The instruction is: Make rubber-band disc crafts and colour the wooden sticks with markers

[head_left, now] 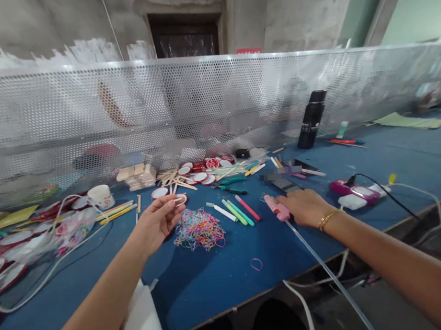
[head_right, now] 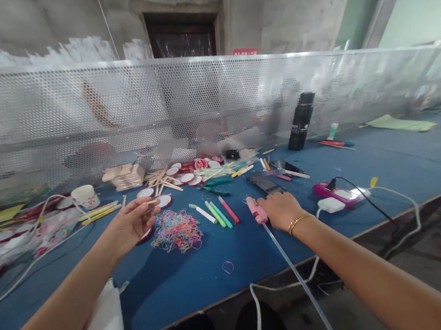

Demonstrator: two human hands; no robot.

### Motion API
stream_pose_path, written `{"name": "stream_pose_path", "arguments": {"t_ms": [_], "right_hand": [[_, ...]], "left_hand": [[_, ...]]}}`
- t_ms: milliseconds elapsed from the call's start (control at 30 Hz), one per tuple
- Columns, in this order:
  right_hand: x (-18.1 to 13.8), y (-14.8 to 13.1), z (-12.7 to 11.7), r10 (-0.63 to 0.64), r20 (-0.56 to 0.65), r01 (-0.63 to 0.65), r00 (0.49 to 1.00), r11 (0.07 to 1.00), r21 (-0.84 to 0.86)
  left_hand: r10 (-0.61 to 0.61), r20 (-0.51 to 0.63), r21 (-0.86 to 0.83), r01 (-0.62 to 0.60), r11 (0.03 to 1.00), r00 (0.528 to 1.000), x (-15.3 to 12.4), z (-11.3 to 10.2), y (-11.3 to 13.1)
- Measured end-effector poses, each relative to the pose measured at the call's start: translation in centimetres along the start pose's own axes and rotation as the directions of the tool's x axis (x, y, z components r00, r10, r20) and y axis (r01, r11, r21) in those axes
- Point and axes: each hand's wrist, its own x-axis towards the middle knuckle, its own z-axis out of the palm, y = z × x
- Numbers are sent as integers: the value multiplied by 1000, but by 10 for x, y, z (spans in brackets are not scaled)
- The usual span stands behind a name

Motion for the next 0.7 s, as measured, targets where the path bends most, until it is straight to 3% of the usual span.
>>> {"name": "stream_pose_path", "arguments": {"t_ms": [133, 233, 333, 433, 533, 600, 700], "right_hand": [[2, 8, 21, -35, -110, 41, 993, 998, 55], [6, 21, 25, -44, -224, 96, 974, 969, 226], [9, 35, 20, 1, -390, 194, 921, 867, 460], [11, 39, 11, 127, -510, 319, 851, 647, 693], [12, 20, 8, 246, -458, 390, 854, 281, 877], [12, -2, 10, 319, -427, 428, 846, 70, 901], [7, -42, 13, 325, -396, 460, 859, -149, 875]], "left_hand": [[21, 88, 24, -24, 999, 996, -5, 12, 9], [36, 172, 96, -53, 994, 985, -5, 24, 16], [65, 218, 120, -93, 988, 974, 2, 38, 18], [92, 225, 108, -119, 987, 970, 14, 47, 11], [100, 219, 76, -119, 990, 971, 26, 49, -1], [82, 213, 70, -99, 993, 974, 30, 47, -9], [70, 202, 95, -91, 991, 977, 31, 40, -15]]}}
